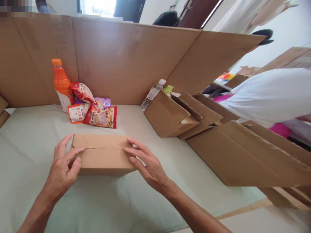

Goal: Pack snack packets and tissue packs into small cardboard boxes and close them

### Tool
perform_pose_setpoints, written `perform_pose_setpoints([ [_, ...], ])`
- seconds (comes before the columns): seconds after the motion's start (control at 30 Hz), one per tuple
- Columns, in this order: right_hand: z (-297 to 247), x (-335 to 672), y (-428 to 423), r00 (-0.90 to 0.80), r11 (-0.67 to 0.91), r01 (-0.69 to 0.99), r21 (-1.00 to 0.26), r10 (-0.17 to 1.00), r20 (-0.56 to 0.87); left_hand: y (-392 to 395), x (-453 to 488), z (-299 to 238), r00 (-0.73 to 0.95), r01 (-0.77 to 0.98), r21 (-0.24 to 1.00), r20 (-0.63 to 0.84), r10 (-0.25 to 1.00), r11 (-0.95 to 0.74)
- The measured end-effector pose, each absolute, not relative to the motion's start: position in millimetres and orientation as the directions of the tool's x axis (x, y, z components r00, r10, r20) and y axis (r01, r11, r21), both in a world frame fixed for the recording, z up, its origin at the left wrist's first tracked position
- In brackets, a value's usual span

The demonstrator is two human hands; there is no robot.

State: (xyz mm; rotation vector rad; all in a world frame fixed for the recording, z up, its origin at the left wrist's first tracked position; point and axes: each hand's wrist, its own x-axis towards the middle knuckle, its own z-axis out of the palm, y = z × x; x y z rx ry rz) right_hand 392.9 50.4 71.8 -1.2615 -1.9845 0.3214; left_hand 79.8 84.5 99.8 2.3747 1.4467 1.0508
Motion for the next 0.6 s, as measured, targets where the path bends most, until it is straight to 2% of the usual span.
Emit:
perform_pose_setpoints([
  [0.1,62.8,395.9,40.3,-0.26,0.485,0.691,-0.536,0.858,0.442,91.9,68.0,98.8,0.352,0.671,0.54,0.372,0.859,-0.509],
  [0.23,54.1,404.2,27.1,-0.288,0.416,0.722,-0.553,0.907,0.307,89.8,56.3,105.9,0.522,0.599,0.571,0.253,0.815,-0.561],
  [0.33,53.0,405.6,35.1,-0.31,0.399,0.708,-0.582,0.917,0.25,73.6,54.2,108.7,0.563,0.616,0.471,0.298,0.771,-0.631],
  [0.4,55.3,397.5,53.8,-0.345,0.421,0.671,-0.61,0.906,0.245,56.4,50.6,106.5,0.522,0.673,0.372,0.372,0.767,-0.639],
  [0.5,63.6,362.7,98.5,-0.467,0.496,0.572,-0.654,0.852,0.238,28.4,32.4,100.1,0.383,0.81,0.243,0.471,0.795,-0.534],
  [0.6,76.1,299.7,154.0,-0.626,0.585,0.439,-0.681,0.744,0.235,14.0,-2.9,94.5,0.262,0.912,0.145,0.514,0.817,-0.384],
])
